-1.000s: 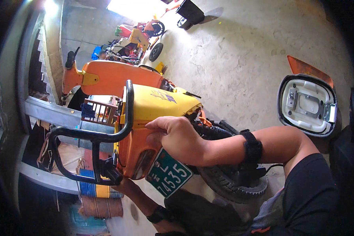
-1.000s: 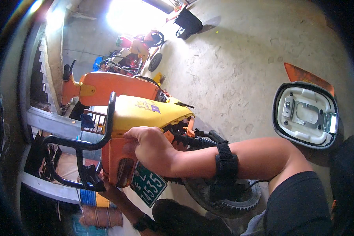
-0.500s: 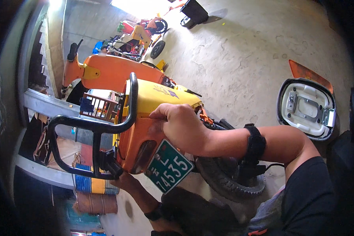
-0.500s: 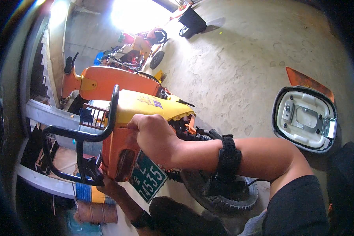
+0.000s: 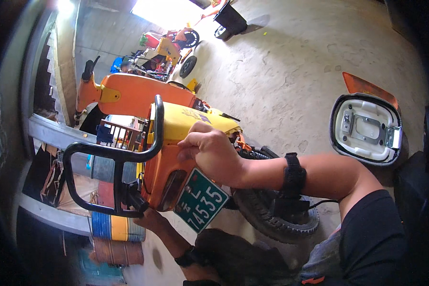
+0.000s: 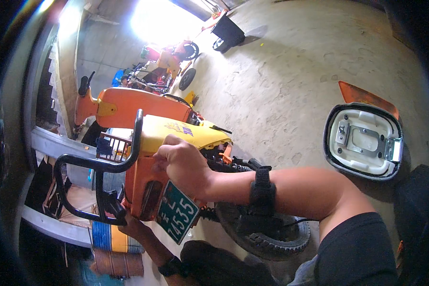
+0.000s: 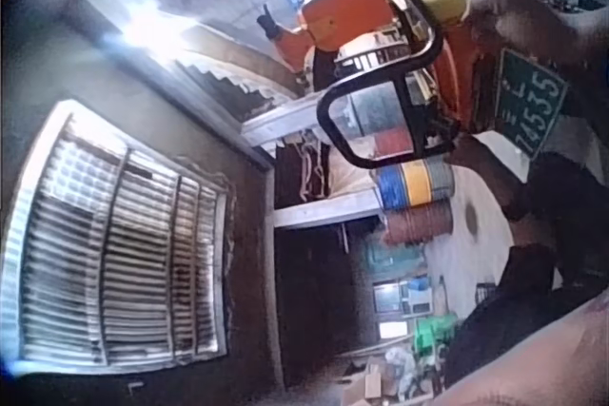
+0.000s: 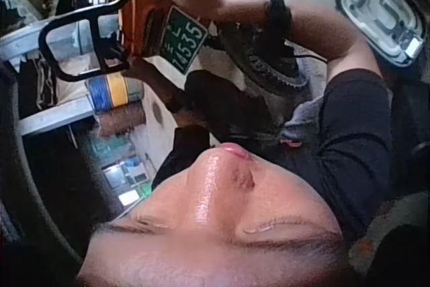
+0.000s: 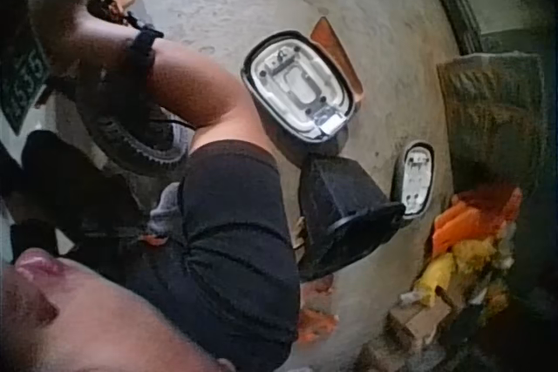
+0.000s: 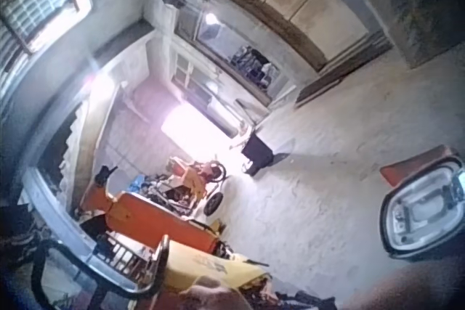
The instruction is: Installing the rear rack and plastic panels onto an electric scooter using an electric screwdriver.
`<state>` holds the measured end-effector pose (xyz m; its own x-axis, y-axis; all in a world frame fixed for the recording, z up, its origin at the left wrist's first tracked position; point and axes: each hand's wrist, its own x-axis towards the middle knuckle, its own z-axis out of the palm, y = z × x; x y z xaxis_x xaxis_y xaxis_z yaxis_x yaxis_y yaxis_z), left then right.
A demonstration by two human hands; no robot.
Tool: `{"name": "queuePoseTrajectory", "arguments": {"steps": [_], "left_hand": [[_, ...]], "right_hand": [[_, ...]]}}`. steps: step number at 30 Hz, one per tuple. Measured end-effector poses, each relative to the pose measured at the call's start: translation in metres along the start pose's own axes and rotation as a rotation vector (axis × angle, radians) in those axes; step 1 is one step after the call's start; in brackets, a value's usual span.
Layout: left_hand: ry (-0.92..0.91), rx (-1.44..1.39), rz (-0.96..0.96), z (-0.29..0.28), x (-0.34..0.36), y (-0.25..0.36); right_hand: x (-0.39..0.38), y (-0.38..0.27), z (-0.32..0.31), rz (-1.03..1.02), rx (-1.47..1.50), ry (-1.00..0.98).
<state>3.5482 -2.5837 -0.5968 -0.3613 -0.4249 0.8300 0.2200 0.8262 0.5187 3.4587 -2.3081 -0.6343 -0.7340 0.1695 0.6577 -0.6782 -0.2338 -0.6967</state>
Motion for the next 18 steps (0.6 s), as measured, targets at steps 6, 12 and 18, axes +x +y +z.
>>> {"name": "queuePoseTrajectory", "arguments": {"steps": [6, 12, 18], "left_hand": [[-0.007, -0.007, -0.034, 0.000, 0.000, 0.002], [0.054, 0.074, 0.040, -0.002, 0.003, -0.020], [0.107, 0.193, -0.115, -0.019, 0.006, -0.057]], "right_hand": [[-0.001, 0.004, 0.008, -0.024, 0.058, 0.017], [0.007, 0.004, 0.006, -0.104, -0.047, 0.017], [0.002, 0.009, -0.001, -0.280, -0.456, 0.028]]}}
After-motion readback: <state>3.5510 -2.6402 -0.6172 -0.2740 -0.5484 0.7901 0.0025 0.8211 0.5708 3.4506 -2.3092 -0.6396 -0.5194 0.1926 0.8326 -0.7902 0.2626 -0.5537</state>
